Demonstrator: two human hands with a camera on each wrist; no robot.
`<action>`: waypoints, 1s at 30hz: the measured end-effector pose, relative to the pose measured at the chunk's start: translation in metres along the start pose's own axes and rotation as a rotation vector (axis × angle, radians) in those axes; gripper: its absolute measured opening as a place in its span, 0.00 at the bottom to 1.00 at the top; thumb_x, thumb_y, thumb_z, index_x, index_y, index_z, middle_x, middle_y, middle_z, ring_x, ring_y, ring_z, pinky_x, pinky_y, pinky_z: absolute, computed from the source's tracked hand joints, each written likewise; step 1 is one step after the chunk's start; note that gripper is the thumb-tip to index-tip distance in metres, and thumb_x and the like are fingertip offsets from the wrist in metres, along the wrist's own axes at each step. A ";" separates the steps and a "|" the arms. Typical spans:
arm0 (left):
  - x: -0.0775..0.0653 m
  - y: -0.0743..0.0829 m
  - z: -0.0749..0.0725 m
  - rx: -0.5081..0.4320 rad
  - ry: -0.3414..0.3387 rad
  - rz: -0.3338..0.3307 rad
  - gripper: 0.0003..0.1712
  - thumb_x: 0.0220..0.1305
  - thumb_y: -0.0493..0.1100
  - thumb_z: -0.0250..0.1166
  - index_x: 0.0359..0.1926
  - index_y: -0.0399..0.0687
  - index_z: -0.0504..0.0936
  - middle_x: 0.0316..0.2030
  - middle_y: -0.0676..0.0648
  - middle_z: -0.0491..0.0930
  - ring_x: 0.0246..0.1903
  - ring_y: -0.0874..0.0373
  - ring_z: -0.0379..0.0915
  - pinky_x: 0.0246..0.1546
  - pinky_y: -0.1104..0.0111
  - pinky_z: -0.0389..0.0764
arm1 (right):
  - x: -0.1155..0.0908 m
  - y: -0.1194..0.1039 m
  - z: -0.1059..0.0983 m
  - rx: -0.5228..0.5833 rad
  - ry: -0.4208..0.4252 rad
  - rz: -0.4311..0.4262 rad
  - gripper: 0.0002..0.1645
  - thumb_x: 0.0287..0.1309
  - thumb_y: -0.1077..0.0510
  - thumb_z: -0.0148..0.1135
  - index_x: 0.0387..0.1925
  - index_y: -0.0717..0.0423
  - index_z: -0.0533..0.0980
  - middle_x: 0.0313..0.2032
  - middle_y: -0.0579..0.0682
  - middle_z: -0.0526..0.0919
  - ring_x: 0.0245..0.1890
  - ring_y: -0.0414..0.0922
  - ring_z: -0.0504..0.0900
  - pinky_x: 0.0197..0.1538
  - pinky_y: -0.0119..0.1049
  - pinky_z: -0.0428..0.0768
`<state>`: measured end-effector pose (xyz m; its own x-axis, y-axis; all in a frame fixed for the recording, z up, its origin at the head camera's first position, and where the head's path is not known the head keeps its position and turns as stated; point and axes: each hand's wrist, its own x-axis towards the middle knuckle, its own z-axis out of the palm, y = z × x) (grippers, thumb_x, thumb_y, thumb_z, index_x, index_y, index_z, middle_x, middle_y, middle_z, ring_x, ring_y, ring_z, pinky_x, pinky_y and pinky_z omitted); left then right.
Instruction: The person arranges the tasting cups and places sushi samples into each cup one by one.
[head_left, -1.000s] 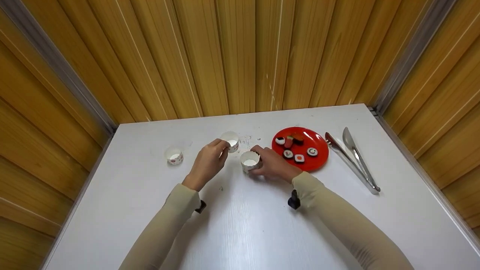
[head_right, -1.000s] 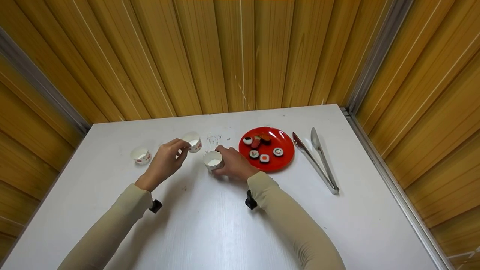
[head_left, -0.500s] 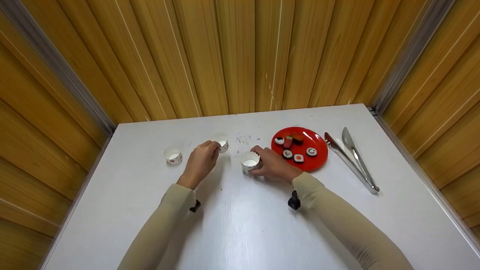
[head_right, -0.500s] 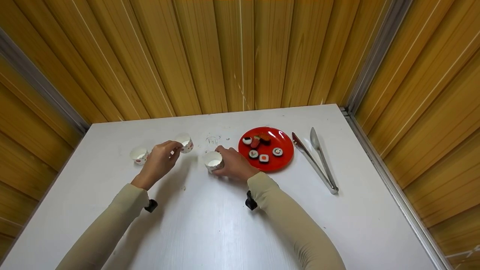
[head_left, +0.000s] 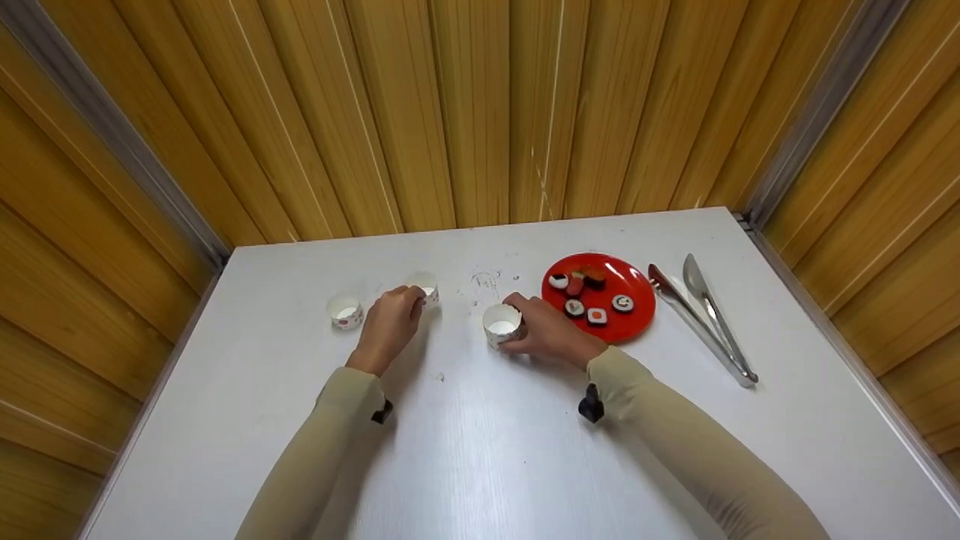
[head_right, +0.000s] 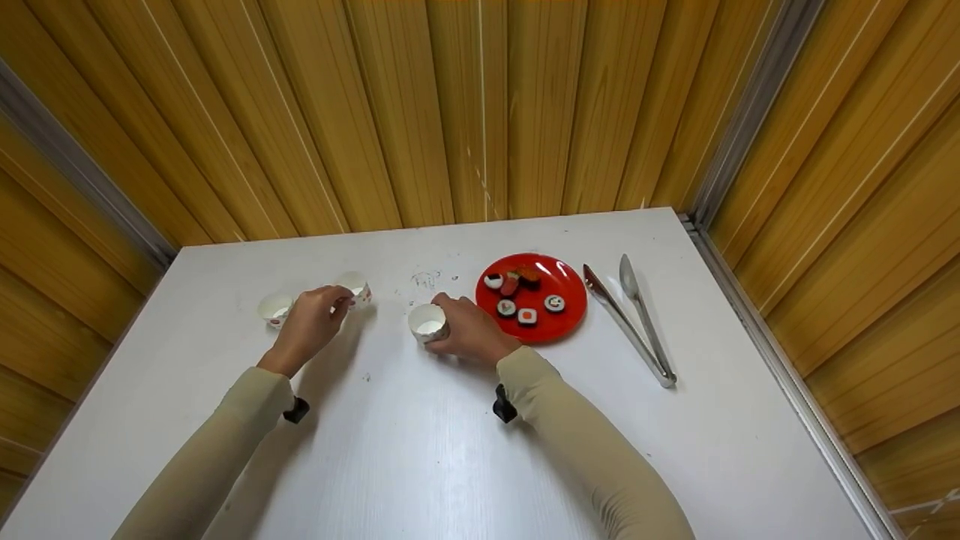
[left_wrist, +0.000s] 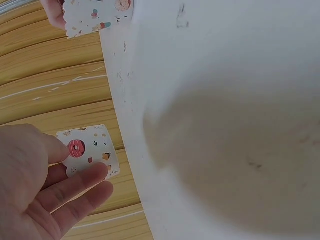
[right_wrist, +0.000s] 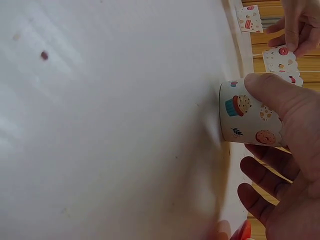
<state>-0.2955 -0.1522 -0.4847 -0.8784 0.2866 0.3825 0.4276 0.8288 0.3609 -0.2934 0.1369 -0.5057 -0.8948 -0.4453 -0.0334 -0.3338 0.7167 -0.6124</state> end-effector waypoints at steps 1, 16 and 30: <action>0.000 -0.001 0.001 0.004 -0.005 -0.006 0.06 0.69 0.29 0.64 0.43 0.36 0.86 0.34 0.42 0.86 0.32 0.51 0.83 0.36 0.59 0.85 | 0.000 0.000 0.000 -0.003 0.000 0.001 0.39 0.53 0.48 0.80 0.61 0.50 0.70 0.51 0.50 0.81 0.50 0.47 0.76 0.59 0.48 0.77; -0.003 -0.013 0.009 -0.011 -0.012 0.010 0.06 0.70 0.28 0.62 0.37 0.37 0.85 0.30 0.40 0.84 0.29 0.50 0.80 0.31 0.57 0.81 | -0.007 0.003 -0.001 -0.014 0.014 -0.047 0.39 0.53 0.49 0.80 0.61 0.53 0.71 0.50 0.51 0.82 0.48 0.46 0.77 0.57 0.45 0.77; -0.005 -0.018 0.015 -0.043 -0.092 -0.004 0.06 0.70 0.27 0.62 0.39 0.35 0.85 0.33 0.40 0.85 0.30 0.54 0.77 0.33 0.59 0.81 | -0.011 0.003 -0.001 0.009 0.000 0.003 0.40 0.53 0.47 0.80 0.63 0.49 0.70 0.49 0.47 0.80 0.49 0.45 0.76 0.56 0.45 0.77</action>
<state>-0.3016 -0.1618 -0.5056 -0.8950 0.3278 0.3024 0.4312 0.8090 0.3994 -0.2844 0.1445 -0.5059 -0.8957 -0.4433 -0.0347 -0.3288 0.7129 -0.6194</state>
